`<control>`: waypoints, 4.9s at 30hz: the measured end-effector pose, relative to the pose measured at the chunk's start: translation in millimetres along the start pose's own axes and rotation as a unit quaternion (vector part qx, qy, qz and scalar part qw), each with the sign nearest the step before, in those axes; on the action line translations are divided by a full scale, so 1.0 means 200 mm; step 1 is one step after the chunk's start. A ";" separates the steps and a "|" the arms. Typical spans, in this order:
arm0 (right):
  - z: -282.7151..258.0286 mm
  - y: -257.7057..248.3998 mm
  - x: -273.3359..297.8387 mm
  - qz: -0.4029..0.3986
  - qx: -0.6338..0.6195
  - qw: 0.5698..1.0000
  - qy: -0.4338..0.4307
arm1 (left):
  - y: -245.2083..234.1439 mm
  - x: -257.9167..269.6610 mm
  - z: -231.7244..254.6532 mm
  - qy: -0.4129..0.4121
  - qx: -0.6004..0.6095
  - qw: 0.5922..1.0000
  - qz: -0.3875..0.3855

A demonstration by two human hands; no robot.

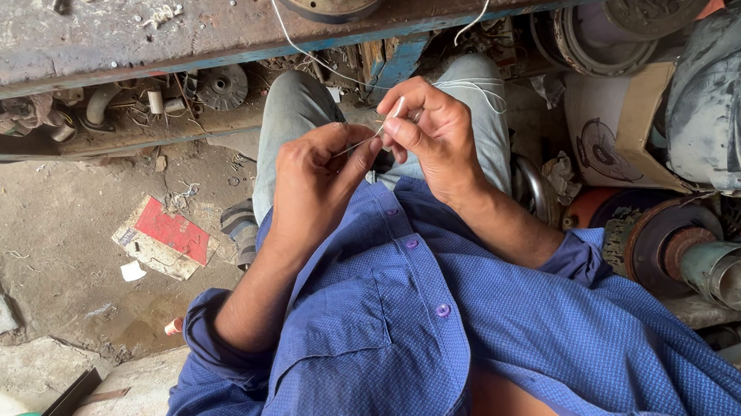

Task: The person sits at a cluttered workbench and manipulates a white wire, threading it through a cylindrical copper-wound component. They use pliers to cut the wire and continue adjusting the wire ends by hand.

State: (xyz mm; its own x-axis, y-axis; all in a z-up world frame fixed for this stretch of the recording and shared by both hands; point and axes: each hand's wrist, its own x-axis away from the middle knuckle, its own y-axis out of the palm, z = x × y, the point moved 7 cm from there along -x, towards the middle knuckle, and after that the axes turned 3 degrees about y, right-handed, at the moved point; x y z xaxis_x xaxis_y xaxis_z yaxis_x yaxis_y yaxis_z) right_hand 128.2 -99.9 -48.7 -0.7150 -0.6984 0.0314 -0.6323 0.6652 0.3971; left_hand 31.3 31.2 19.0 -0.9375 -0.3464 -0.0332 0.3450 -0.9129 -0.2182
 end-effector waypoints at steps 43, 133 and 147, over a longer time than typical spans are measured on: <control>-0.21 0.05 0.02 0.007 0.067 0.980 -0.187 | 0.11 -0.09 -0.18 0.032 0.356 0.934 0.014; -0.30 -0.03 -0.18 -0.054 -0.114 0.988 0.090 | 0.02 -0.39 0.44 0.395 -0.212 0.893 -0.040; -0.26 -0.02 -0.23 -0.046 -0.133 0.985 0.102 | -0.05 -0.27 0.29 0.209 -0.038 0.975 0.069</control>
State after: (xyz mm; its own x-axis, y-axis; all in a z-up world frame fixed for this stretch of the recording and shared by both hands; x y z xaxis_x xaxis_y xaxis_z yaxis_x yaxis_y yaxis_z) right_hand 179.5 -85.1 -3.9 -0.5663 -0.8089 0.1580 -0.5713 0.5234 0.6321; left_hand 80.4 46.0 79.4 -0.8252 -0.3316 -0.4573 0.4790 -0.8398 -0.2556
